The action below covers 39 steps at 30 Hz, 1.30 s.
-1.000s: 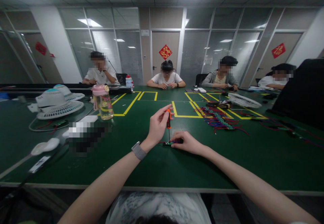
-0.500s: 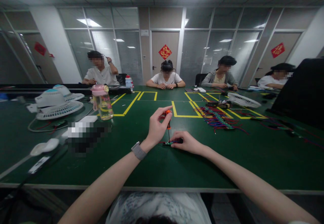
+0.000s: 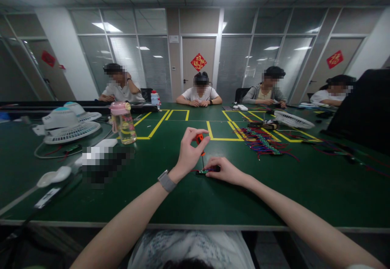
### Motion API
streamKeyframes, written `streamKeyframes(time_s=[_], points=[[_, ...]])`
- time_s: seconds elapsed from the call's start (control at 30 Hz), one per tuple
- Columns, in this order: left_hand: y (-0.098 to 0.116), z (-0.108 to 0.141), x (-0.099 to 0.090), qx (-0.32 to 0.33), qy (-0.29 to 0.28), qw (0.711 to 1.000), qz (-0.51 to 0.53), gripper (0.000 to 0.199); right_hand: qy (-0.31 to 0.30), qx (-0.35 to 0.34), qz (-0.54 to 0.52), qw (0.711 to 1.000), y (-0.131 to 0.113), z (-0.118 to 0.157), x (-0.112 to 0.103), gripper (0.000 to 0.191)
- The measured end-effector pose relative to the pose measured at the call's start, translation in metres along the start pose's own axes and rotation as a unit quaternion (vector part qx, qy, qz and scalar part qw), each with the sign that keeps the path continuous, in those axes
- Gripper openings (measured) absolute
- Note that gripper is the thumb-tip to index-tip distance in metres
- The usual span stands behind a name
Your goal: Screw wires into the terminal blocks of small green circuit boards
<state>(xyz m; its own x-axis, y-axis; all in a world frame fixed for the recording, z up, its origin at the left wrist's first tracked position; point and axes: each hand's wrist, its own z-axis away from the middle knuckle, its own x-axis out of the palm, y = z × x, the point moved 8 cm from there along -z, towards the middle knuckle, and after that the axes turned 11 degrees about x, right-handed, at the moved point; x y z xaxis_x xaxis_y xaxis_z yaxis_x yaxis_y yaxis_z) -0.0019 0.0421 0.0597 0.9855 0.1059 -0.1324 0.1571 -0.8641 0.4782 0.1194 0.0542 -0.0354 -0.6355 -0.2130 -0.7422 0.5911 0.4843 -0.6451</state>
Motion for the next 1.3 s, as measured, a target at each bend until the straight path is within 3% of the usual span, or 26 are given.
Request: streamKeyframes(time_s=[0.07,0.23,0.47,0.67,0.87,1.1,1.3], points=[[-0.001,0.000,0.001,-0.003,-0.006,1.000,0.005,0.022,0.002,-0.001,-0.002,1.000,0.000,0.000,0.000,0.017],[-0.010,0.004,0.010,-0.059,-0.015,0.988,0.138,0.035,0.001,-0.004,0.001,1.000,-0.002,0.001,-0.001,0.017],[-0.003,0.000,-0.005,-0.007,0.028,0.999,-0.024,0.018,-0.004,-0.008,0.003,1.000,-0.002,0.000,0.000,0.018],[-0.014,0.003,0.007,-0.069,-0.005,0.991,0.116,0.033,-0.001,-0.009,0.000,1.000,-0.003,0.001,0.000,0.018],[0.002,0.001,-0.001,0.003,0.003,1.000,-0.011,0.021,-0.003,-0.002,0.002,1.000,-0.001,0.000,0.000,0.017],[-0.007,0.003,0.009,-0.044,-0.016,0.991,0.122,0.035,-0.004,0.004,-0.006,1.000,-0.001,0.000,0.001,0.017],[0.001,0.002,-0.002,0.006,0.014,1.000,-0.023,0.021,-0.001,-0.001,-0.001,1.000,-0.001,0.000,0.000,0.018]])
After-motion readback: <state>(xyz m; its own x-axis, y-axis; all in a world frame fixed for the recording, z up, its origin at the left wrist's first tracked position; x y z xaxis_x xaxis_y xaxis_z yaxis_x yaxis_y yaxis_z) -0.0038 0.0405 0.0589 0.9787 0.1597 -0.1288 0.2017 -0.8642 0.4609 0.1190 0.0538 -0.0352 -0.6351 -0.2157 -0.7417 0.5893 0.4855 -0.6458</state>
